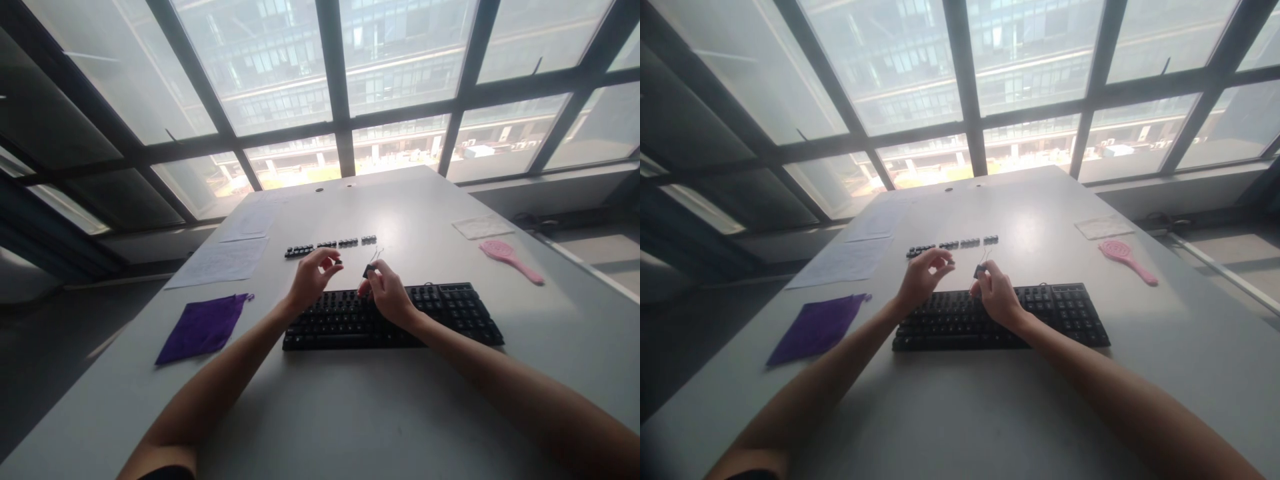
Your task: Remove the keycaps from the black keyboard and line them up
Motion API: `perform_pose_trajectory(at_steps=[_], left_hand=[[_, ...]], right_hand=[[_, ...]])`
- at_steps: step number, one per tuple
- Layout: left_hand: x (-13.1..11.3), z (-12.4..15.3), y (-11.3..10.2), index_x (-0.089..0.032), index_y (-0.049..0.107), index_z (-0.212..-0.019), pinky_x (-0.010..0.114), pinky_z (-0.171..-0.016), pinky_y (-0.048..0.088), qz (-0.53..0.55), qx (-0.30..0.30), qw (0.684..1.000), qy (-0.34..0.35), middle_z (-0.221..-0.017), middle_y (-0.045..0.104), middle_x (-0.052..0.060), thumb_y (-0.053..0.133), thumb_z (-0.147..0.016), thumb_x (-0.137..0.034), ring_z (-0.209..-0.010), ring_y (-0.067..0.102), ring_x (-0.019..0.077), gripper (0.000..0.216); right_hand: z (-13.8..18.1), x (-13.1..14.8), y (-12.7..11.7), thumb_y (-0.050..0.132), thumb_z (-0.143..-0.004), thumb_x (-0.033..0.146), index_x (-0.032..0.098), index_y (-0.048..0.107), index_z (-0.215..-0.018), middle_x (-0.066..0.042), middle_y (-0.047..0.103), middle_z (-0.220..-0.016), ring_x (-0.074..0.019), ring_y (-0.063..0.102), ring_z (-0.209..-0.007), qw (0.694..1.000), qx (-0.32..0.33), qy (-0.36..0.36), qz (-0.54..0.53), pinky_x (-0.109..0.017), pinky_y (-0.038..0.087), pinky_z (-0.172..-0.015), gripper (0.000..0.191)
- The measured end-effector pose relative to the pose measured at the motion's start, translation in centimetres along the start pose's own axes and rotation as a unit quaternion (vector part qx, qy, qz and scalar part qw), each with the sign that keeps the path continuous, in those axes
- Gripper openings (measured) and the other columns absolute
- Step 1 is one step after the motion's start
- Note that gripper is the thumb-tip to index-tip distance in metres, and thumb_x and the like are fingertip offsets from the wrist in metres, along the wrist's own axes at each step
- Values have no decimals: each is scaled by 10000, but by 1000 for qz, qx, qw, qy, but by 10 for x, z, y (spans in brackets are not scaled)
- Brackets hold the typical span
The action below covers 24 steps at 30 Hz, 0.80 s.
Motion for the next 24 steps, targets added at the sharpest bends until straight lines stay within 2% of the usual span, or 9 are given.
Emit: perform_pose_trajectory(at_steps=[2,6,9,12,16,19,24], left_hand=[[28,-14,-6,-191,711,-879,315,-749,544,-12,-12,999,-48,-819,716,25,732,-829,-320,-727,650,163,140],[81,-25,1,-181,749,-815,306,-737,542,-38,30,990,-135,-751,741,29,735,-772,-270,-713,683,183,100],[102,-26,11,-192,766,-810,304,-744,538,-78,77,986,-126,-760,747,30,701,-768,-257,-717,676,186,101],[111,-29,18,-212,775,-817,341,-841,523,-123,94,986,-59,-823,752,34,680,-799,-260,-787,658,200,108],[118,-37,25,-219,767,-803,392,-938,487,-159,66,985,9,-992,722,56,692,-822,-261,-950,595,229,88],[123,-42,29,-221,767,-810,404,-937,481,-186,35,982,10,-1077,679,64,707,-817,-254,-1022,531,253,69],[127,-43,31,-218,762,-835,417,-963,469,-203,19,979,-4,-1113,648,68,688,-835,-255,-1049,485,266,84]], right_hand=[[0,-1,1,408,-1005,360,226,474,-999,5,675,-646,-162,656,-592,1000,2,0,1,-261,481,-584,149],[-1,-2,1,404,-1008,371,227,473,-982,4,674,-645,-165,657,-599,1000,1,2,-7,-263,487,-580,161],[-1,-2,1,403,-1008,366,228,471,-977,4,676,-648,-164,662,-602,1000,2,9,-20,-265,494,-585,157],[-1,-2,1,405,-1006,350,229,471,-967,7,676,-647,-160,659,-592,1000,10,11,-26,-264,493,-589,144],[-1,-2,1,412,-1003,343,228,474,-977,7,677,-646,-159,657,-589,1000,7,13,-25,-264,490,-593,133],[-1,-2,1,412,-1002,353,226,475,-978,4,677,-644,-161,656,-588,1000,5,13,-26,-267,491,-591,144],[-1,-2,2,414,-1002,370,224,479,-979,3,680,-650,-164,663,-593,1000,11,11,-22,-271,495,-589,161]])
Point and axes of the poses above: each hand's wrist, its own z-axis away from the middle knuckle, its own y-axis out of the palm, x = y × z, the point moved 2 cm from there along -z, towards the middle knuckle
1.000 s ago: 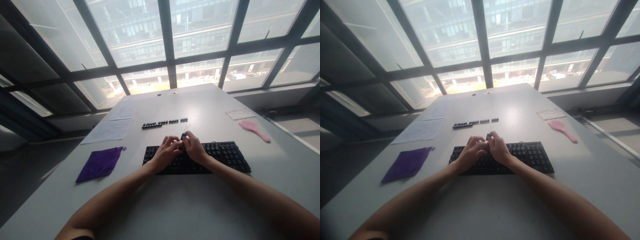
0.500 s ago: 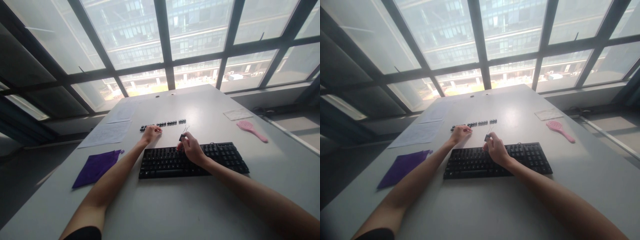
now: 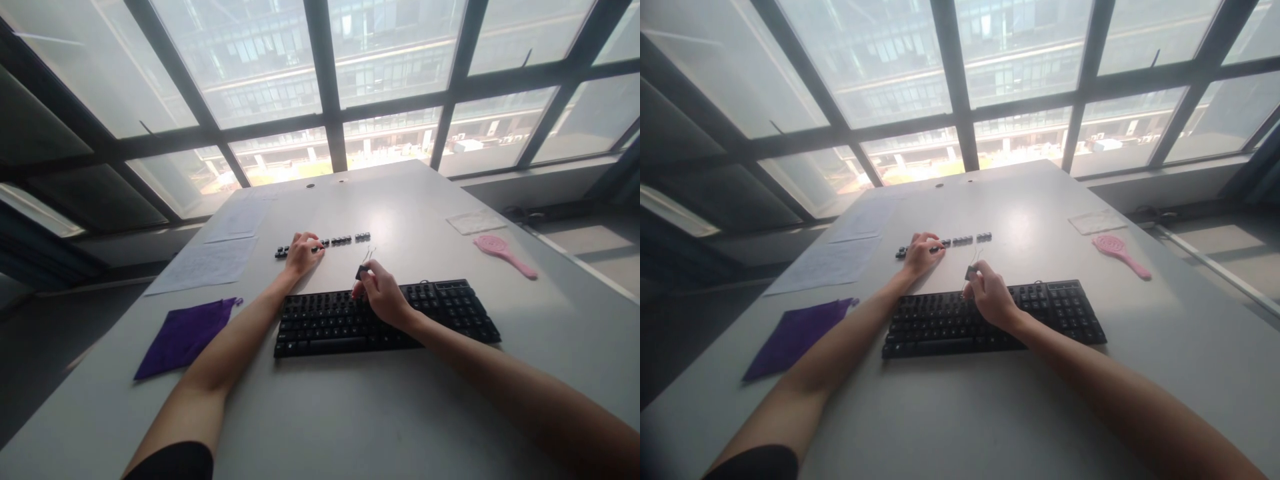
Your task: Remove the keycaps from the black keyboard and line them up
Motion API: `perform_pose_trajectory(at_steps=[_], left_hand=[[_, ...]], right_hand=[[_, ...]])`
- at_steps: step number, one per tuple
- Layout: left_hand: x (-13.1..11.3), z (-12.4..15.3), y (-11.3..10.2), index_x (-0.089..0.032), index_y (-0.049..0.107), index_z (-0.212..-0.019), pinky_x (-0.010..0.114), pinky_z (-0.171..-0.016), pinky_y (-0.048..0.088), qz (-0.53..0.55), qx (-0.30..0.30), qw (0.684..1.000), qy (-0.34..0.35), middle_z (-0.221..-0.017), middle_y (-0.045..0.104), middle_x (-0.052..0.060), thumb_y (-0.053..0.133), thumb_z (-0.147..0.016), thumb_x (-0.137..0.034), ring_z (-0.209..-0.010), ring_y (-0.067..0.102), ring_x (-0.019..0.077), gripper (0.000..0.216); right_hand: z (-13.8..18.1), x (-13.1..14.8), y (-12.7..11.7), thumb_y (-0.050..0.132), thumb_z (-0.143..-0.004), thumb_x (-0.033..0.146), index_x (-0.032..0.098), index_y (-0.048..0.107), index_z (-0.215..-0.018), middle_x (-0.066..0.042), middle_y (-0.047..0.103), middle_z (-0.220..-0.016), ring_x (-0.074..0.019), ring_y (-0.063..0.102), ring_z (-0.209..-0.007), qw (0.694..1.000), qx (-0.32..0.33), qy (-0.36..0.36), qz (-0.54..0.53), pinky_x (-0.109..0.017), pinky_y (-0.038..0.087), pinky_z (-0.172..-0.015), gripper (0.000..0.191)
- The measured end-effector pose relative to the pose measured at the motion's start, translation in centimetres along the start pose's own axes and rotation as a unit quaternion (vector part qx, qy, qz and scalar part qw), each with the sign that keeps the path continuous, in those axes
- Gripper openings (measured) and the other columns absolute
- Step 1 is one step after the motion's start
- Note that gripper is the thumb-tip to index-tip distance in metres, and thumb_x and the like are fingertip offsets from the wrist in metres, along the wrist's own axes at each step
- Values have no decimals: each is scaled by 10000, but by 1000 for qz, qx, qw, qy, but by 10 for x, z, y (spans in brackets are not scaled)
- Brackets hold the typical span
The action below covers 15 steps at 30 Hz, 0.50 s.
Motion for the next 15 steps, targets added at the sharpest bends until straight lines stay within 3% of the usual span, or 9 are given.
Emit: perform_pose_trajectory(at_steps=[15], left_hand=[[4,1,-1,-195,749,-839,433,-1006,458,5,-6,1000,-9,-1114,631,86,676,-823,-225,-1064,480,274,81]], right_hand=[[0,0,0,415,-1002,389,225,484,-975,5,672,-646,-165,664,-595,1000,0,6,-13,-269,494,-580,180]])
Point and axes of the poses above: each hand's wrist, its own z-axis away from the middle knuckle, its own y-axis out of the palm, x = y × z, the point moved 2 cm from there along -z, towards the middle knuckle
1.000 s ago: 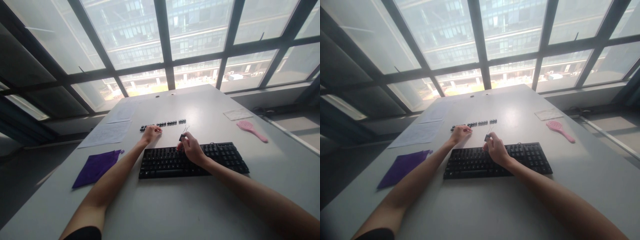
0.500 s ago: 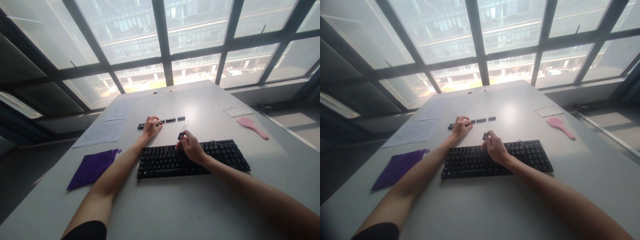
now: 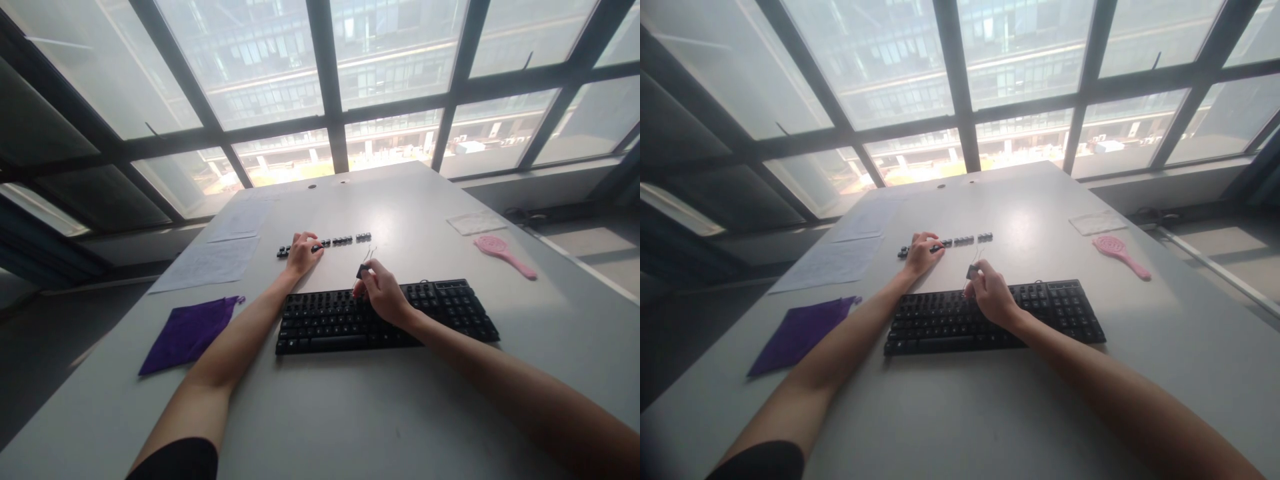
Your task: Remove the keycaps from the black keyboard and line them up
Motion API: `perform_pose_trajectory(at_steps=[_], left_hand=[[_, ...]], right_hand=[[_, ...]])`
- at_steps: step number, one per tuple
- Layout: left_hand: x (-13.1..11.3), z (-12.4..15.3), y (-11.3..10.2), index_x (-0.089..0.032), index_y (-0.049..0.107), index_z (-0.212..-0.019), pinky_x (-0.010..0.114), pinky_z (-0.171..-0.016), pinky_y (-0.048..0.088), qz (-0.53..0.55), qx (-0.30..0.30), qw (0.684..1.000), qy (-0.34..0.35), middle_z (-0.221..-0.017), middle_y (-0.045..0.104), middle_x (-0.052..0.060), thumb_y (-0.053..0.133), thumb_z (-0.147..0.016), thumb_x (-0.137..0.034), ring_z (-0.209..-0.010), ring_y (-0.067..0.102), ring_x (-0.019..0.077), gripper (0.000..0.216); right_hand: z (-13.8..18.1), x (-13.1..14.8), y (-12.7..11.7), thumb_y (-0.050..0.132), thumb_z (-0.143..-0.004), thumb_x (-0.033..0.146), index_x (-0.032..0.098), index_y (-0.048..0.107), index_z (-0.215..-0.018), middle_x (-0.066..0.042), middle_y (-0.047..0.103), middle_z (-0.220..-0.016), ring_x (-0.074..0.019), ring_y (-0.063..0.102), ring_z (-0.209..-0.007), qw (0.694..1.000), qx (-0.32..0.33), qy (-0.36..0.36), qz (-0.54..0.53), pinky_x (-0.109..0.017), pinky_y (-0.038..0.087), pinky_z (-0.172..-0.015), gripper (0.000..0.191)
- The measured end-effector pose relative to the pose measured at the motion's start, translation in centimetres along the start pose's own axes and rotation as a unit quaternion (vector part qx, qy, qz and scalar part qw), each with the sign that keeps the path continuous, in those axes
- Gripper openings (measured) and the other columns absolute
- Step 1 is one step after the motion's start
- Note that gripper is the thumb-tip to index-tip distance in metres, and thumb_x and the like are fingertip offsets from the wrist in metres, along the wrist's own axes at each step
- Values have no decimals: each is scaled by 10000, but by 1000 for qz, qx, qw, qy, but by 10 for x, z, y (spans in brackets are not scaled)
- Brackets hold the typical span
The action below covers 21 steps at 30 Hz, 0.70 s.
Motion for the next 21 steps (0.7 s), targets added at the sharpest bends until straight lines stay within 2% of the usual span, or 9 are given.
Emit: perform_pose_trajectory(at_steps=[8,15,21], left_hand=[[3,1,0,-199,747,-840,423,-999,456,4,-13,1000,-1,-1079,635,84,668,-824,-211,-1059,488,268,81],[1,1,0,-192,741,-900,428,-1013,434,11,-1,1000,-15,-1089,639,88,676,-807,-203,-1074,499,269,113],[-3,1,-16,-181,722,-968,412,-1031,397,29,-5,1000,-5,-1092,657,83,658,-843,-234,-1068,556,233,150]], right_hand=[[0,-2,0,414,-1005,371,226,486,-978,10,671,-645,-163,665,-604,1000,6,-1,4,-267,489,-589,164],[0,1,-1,409,-1007,391,228,487,-971,0,674,-667,-169,656,-625,1000,4,-1,-8,-272,487,-583,184],[0,3,-6,456,-984,347,215,532,-907,-29,646,-805,-165,610,-726,997,-56,-47,17,-287,484,-656,170]])
Point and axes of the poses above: each hand's wrist, its own z-axis away from the middle knuckle, its own y-axis out of the palm, x = y × z, the point moved 2 cm from there along -z, towards the middle knuckle
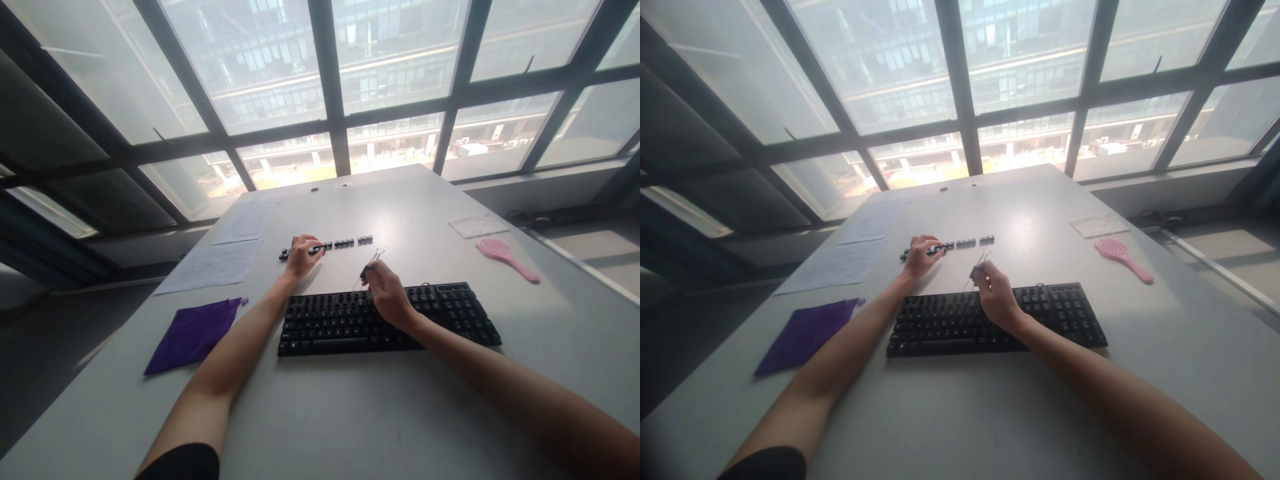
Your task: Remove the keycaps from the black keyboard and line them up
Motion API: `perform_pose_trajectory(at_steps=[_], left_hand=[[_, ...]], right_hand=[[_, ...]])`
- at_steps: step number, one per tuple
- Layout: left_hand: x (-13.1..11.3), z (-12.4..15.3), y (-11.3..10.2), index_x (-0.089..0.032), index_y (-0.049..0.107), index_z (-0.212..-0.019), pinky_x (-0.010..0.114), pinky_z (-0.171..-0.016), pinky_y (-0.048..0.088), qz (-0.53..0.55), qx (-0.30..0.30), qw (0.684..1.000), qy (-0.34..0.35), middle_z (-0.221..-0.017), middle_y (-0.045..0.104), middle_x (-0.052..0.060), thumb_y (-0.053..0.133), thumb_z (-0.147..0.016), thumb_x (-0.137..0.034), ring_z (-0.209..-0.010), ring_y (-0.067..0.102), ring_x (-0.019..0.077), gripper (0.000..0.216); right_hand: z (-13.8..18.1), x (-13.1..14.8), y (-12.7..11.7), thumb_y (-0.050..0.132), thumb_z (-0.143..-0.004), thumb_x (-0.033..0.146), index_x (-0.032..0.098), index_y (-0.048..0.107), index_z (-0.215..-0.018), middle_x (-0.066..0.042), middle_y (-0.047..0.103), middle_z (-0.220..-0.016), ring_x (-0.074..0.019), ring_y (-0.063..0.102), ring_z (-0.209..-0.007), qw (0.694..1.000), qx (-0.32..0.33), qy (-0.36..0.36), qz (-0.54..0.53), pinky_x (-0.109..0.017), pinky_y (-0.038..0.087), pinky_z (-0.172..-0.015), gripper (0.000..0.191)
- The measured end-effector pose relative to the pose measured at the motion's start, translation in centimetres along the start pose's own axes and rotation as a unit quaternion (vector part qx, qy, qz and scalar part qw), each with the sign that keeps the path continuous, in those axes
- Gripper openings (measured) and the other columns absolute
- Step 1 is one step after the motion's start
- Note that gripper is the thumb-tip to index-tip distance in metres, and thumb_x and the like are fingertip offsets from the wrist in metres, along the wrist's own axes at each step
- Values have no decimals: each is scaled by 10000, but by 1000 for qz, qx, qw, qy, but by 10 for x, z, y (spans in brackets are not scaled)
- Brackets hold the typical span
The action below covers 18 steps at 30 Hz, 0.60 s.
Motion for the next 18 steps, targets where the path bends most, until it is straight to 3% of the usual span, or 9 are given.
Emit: perform_pose_trajectory(at_steps=[4,8,13,18], left_hand=[[-22,-1,-26,-186,718,-957,378,-994,435,47,-5,999,18,-1025,700,60,595,-898,-237,-1012,606,208,146],[-68,6,-43,-197,725,-917,319,-839,493,98,35,994,31,-958,714,47,572,-913,-237,-911,624,194,159],[-130,38,-39,-191,725,-890,269,-684,460,155,104,982,32,-846,693,21,591,-900,-201,-696,582,133,135],[-150,73,-29,-170,703,-920,254,-686,433,198,128,972,14,-828,659,23,566,-899,-160,-720,560,131,139]], right_hand=[[0,-2,0,450,-983,320,210,540,-909,-11,595,-734,-159,575,-676,1000,-5,2,-7,-288,456,-632,160],[-2,0,-3,447,-982,299,209,538,-923,-3,590,-727,-155,575,-664,1000,-6,1,-13,-288,449,-636,141],[-2,5,-10,450,-975,267,207,522,-867,2,586,-735,-149,575,-668,999,21,-10,29,-275,428,-626,143],[1,4,-10,439,-965,212,203,503,-820,20,533,-672,-137,505,-621,994,71,-13,80,-265,373,-589,160]])
Point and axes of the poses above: each hand's wrist, its own z-axis away from the middle knuckle, its own y-axis out of the palm, x = y × z, the point moved 2 cm from there along -z, towards the middle knuckle
